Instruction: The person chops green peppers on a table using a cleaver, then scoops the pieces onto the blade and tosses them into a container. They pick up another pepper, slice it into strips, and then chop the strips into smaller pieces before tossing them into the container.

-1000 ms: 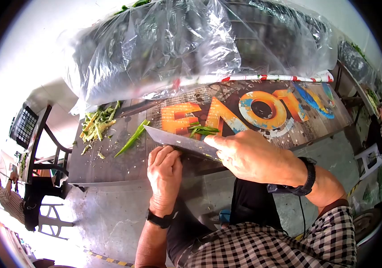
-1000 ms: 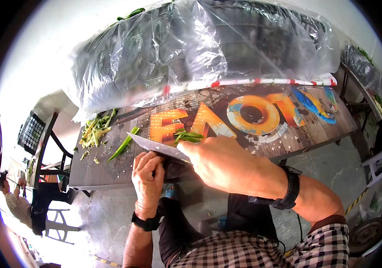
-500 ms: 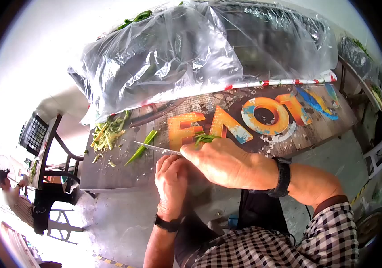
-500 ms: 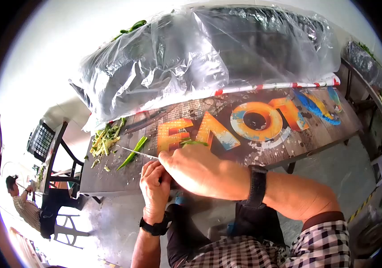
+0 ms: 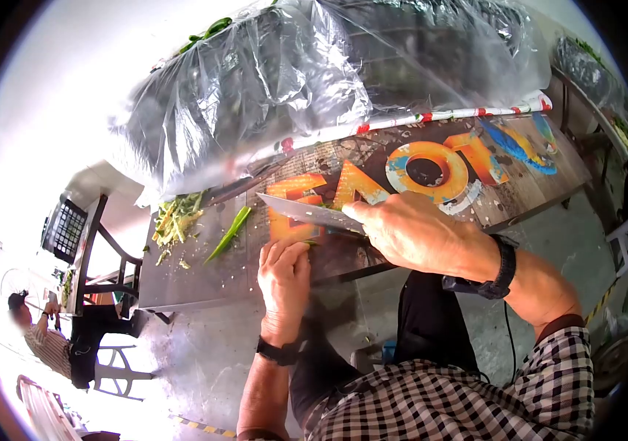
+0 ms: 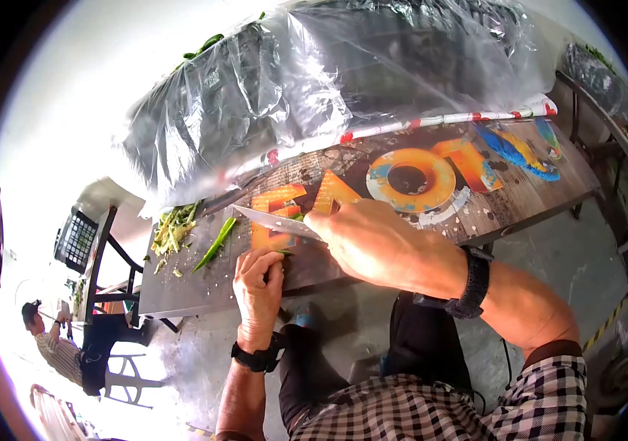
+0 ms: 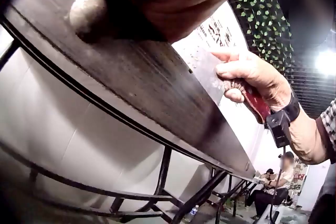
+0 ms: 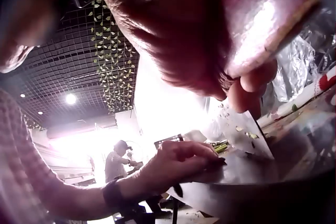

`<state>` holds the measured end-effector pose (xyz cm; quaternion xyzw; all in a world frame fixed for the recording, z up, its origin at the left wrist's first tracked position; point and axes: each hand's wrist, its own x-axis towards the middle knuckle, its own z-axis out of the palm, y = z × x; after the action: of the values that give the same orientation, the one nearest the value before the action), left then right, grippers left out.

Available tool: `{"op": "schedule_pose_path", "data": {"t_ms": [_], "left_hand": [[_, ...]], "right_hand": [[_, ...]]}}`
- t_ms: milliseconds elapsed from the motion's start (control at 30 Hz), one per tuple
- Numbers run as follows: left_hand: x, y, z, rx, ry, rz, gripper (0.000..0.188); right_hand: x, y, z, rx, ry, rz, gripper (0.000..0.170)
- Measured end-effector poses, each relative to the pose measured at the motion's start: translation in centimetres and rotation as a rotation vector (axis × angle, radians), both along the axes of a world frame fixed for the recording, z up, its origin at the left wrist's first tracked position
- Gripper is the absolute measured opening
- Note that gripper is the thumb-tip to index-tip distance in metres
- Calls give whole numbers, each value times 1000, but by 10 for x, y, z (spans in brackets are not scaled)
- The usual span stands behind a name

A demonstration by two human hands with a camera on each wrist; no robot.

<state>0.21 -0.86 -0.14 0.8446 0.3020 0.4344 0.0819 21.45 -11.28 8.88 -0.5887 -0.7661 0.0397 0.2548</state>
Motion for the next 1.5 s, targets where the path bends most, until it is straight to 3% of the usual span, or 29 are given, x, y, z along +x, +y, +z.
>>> {"op": "schedule_pose_path", "data": {"t_ms": [233,600,733,933,1033,1133,1500], "left_hand": [[1,0,1,34,-2,-4,14],[-11,2,1,-98,-86,-3,16],[-16,7,7,-32,61,-43,16],[-13,2,7,-67,-37,9,15],[-14,5,1,-19,-15,6,15],[-15,8,-2,-3,-17,-6,14],[-13,6,-1,20,-8,3,14]], "right_hand": [[-12,0,6,-58,88,79,9],[-19,4,5,-50,-31,60,10],[-20,3,5,-29,-28,65,10],[-22,1,5,-32,-47,48,10],[-19,4,2,-74,-110,54,27],[-13,6,-1,-17,32,85,11],[-18,-1,11,-34,76,89,12]]}}
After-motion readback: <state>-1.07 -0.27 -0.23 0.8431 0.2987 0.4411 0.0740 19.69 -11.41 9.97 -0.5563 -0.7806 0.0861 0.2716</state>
